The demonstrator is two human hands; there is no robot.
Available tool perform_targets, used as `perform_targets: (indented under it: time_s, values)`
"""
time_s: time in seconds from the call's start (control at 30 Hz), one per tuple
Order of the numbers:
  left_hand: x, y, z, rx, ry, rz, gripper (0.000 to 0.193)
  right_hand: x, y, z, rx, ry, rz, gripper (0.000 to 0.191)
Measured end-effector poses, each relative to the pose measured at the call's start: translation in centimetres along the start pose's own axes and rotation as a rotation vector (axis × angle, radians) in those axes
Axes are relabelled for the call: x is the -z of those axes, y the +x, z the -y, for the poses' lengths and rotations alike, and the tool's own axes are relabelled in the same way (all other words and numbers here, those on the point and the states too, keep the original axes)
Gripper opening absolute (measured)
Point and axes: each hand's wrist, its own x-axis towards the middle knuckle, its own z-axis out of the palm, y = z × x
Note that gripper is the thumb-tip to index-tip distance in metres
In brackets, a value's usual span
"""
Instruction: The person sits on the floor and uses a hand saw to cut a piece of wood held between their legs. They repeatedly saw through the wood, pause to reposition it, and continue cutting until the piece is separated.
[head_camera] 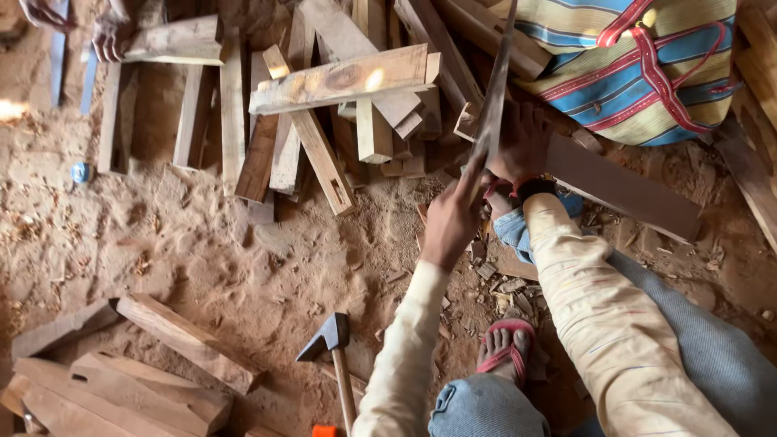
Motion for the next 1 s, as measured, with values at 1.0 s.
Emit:
perform_targets:
  time_s: [1.0]
  values:
    - [10.9, -16.7, -6.0, -0.043, 0.083, 0.032, 0.061, -1.1, 0.5, -1.5, -0.046, -0.053, 0.201, 0.050]
